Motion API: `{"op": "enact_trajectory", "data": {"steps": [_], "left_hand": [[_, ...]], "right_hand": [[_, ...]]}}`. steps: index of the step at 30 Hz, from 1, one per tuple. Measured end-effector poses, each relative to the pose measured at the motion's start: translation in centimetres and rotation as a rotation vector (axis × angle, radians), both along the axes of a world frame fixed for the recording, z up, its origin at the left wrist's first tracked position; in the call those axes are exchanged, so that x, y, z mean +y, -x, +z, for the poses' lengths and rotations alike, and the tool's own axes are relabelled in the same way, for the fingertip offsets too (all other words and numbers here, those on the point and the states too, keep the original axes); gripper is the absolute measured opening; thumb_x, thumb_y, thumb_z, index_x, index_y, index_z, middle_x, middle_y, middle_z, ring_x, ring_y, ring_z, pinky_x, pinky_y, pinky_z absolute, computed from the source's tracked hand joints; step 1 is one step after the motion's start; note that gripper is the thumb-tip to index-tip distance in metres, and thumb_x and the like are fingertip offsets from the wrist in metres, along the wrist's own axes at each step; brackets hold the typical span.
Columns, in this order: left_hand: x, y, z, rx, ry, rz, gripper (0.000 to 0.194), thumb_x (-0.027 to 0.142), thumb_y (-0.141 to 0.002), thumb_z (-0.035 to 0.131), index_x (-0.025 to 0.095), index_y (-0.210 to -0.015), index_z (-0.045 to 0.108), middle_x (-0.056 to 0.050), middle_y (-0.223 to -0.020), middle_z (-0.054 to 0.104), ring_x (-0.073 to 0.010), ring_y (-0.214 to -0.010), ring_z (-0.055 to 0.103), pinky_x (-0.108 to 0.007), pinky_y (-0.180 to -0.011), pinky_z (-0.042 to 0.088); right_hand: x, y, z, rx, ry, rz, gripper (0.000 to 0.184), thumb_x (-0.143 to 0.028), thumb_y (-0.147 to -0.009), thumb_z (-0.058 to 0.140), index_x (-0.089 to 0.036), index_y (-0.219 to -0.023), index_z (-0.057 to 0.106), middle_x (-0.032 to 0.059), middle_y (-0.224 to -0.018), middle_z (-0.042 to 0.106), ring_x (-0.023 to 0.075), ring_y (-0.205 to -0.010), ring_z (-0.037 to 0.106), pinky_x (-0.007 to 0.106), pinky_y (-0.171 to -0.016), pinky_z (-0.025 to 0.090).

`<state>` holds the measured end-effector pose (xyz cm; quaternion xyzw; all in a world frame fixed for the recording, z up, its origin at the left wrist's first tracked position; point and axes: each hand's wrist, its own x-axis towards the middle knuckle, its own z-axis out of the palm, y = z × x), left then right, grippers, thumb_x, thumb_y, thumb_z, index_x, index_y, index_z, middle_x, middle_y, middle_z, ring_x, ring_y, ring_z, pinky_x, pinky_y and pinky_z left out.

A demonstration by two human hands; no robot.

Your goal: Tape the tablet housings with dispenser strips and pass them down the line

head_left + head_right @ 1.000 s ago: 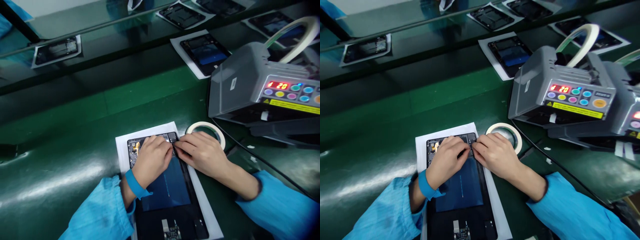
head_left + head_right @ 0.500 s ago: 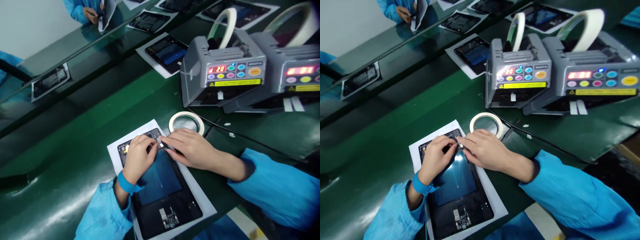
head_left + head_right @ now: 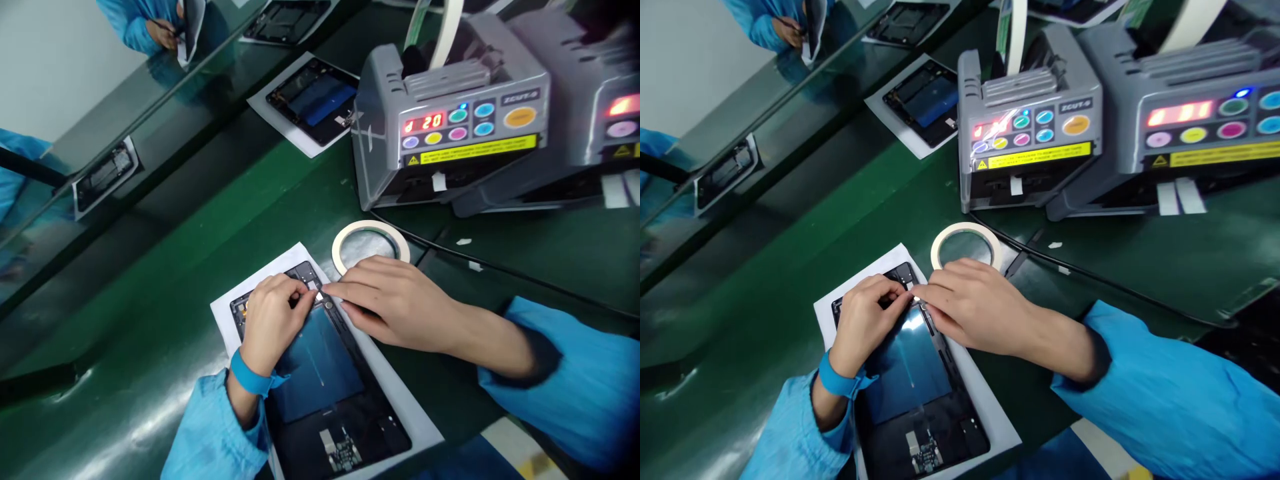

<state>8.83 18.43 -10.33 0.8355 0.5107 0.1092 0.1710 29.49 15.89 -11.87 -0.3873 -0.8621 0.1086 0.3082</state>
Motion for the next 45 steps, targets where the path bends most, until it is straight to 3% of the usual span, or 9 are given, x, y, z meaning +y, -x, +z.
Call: {"op": "enact_trajectory", "data": {"steps": [7, 12, 17, 25, 33, 42, 45], "left_hand": [[-0.1, -0.7, -0.6, 0.047, -0.133, -0.032, 0.016, 0.019, -0.083, 0.060, 0.017, -0.067, 0.060, 0.000, -0.067, 0.057, -0.0152, -0.065, 0.053, -0.027, -0.061, 0.038], [0.2, -0.6, -0.3, 0.009, -0.025, 0.032, 0.020, 0.022, -0.084, 0.061, 0.018, -0.064, 0.060, 0.002, -0.063, 0.057, -0.0125, -0.060, 0.052, -0.025, -0.058, 0.036], [0.5, -0.4, 0.4, 0.003, 0.074, 0.047, 0.016, 0.021, -0.083, 0.062, 0.019, -0.067, 0.063, 0.002, -0.066, 0.060, -0.0121, -0.062, 0.054, -0.025, -0.058, 0.036], [0.4, -0.7, -0.1, 0.015, 0.016, 0.051, 0.017, 0.020, -0.081, 0.062, 0.018, -0.064, 0.060, 0.002, -0.064, 0.056, -0.0120, -0.061, 0.052, -0.024, -0.058, 0.035], [0.5, -0.3, 0.4, -0.017, 0.071, 0.055, 0.017, 0.023, -0.082, 0.061, 0.019, -0.066, 0.062, 0.002, -0.066, 0.059, -0.0123, -0.062, 0.053, -0.025, -0.060, 0.038], [0.3, -0.5, -0.1, 0.007, 0.007, 0.062, 0.015, 0.022, -0.082, 0.059, 0.019, -0.066, 0.060, 0.001, -0.067, 0.057, -0.0130, -0.064, 0.053, -0.025, -0.060, 0.036], [0.5, -0.3, 0.1, -0.002, 0.050, 0.051, 0.018, 0.025, -0.083, 0.060, 0.018, -0.067, 0.061, 0.002, -0.067, 0.058, -0.0124, -0.063, 0.053, -0.025, -0.060, 0.036]], "right_hand": [[0.1, 0.1, -0.2, -0.022, 0.011, 0.001, 0.025, -0.019, -0.091, 0.046, -0.015, -0.106, 0.065, 0.0035, -0.079, 0.063, 0.0168, -0.075, 0.055, 0.032, -0.072, 0.041], [0.1, 0.4, -0.6, -0.033, 0.037, 0.006, 0.022, -0.019, -0.091, 0.046, -0.017, -0.098, 0.067, 0.0019, -0.075, 0.061, 0.0164, -0.073, 0.055, 0.032, -0.073, 0.039], [0.1, 0.4, -0.6, -0.020, 0.057, -0.006, 0.024, -0.020, -0.090, 0.047, -0.017, -0.104, 0.067, 0.0016, -0.077, 0.063, 0.0154, -0.074, 0.056, 0.031, -0.072, 0.037], [0.1, 0.3, -0.7, -0.021, 0.063, -0.008, 0.020, -0.019, -0.090, 0.048, -0.018, -0.095, 0.067, 0.0010, -0.075, 0.061, 0.0159, -0.073, 0.055, 0.031, -0.073, 0.036], [0.2, 0.2, -0.5, -0.020, 0.069, -0.031, 0.022, -0.020, -0.090, 0.049, -0.018, -0.102, 0.067, 0.0026, -0.082, 0.066, 0.0153, -0.077, 0.057, 0.030, -0.072, 0.037], [0.4, 0.3, -0.7, -0.007, 0.059, -0.017, 0.022, -0.021, -0.091, 0.048, -0.018, -0.102, 0.067, 0.0010, -0.079, 0.064, 0.0152, -0.075, 0.057, 0.030, -0.072, 0.039], [0.5, 0.2, 0.1, -0.018, -0.015, -0.047, 0.020, -0.021, -0.090, 0.049, -0.018, -0.098, 0.067, 0.0007, -0.077, 0.064, 0.0157, -0.072, 0.057, 0.030, -0.068, 0.040]]}}
